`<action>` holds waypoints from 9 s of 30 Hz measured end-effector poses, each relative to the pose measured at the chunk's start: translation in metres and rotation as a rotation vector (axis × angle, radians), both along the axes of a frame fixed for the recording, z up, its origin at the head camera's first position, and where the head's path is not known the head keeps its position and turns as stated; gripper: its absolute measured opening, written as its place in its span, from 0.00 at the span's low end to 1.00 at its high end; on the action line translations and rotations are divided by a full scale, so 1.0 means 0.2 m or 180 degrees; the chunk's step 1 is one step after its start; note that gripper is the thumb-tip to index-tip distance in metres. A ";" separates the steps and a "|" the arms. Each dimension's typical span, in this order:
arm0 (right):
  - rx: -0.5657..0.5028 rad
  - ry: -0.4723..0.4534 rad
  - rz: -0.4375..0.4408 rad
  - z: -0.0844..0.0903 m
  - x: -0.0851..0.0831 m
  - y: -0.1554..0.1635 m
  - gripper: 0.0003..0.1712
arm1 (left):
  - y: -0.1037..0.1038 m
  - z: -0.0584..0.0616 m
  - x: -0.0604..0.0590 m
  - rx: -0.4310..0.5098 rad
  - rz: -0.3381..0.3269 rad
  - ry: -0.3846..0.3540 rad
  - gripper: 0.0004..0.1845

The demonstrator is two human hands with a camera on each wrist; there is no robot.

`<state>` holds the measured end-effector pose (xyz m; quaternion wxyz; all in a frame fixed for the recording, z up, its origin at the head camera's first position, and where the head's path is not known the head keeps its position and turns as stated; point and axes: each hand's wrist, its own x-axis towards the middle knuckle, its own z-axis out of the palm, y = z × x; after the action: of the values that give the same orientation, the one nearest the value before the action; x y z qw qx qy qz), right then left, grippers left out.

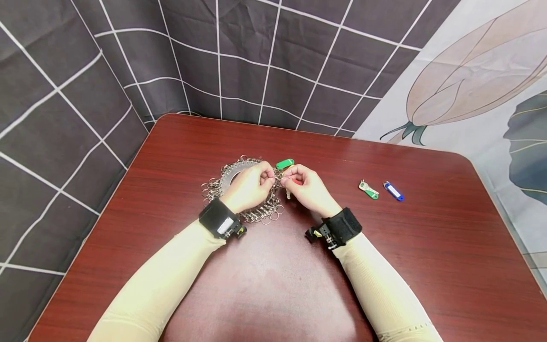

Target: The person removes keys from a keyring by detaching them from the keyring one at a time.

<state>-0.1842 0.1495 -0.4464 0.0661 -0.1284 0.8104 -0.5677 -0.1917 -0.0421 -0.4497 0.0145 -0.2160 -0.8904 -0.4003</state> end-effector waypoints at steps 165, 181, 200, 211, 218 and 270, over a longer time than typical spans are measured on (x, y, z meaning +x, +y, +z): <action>0.0466 0.0051 0.0011 -0.05 0.00 0.00 0.06 | 0.00 -0.02 0.00 -0.0074 -0.0163 -0.0097 0.06; 0.0351 0.0083 0.0049 -0.05 0.00 0.00 0.07 | 0.01 -0.01 0.01 0.0128 -0.0045 -0.0120 0.06; 0.0433 0.0047 -0.0058 -0.05 0.00 0.00 0.06 | 0.01 -0.01 0.01 0.0089 -0.0114 -0.0229 0.06; 0.0377 0.0160 -0.0026 -0.05 -0.01 0.00 0.05 | 0.01 0.00 0.01 -0.0004 -0.0017 -0.0046 0.05; 0.0270 0.0078 -0.0058 -0.02 0.00 0.00 0.05 | 0.01 0.00 0.01 -0.0042 -0.0067 0.0003 0.04; 0.0065 0.0006 -0.0217 -0.02 0.01 -0.02 0.07 | 0.00 0.01 0.02 -0.0134 -0.0002 -0.0044 0.03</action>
<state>-0.1822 0.1458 -0.4510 0.0472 -0.1005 0.8202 -0.5613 -0.1869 -0.0413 -0.4483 0.0037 -0.2138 -0.8987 -0.3830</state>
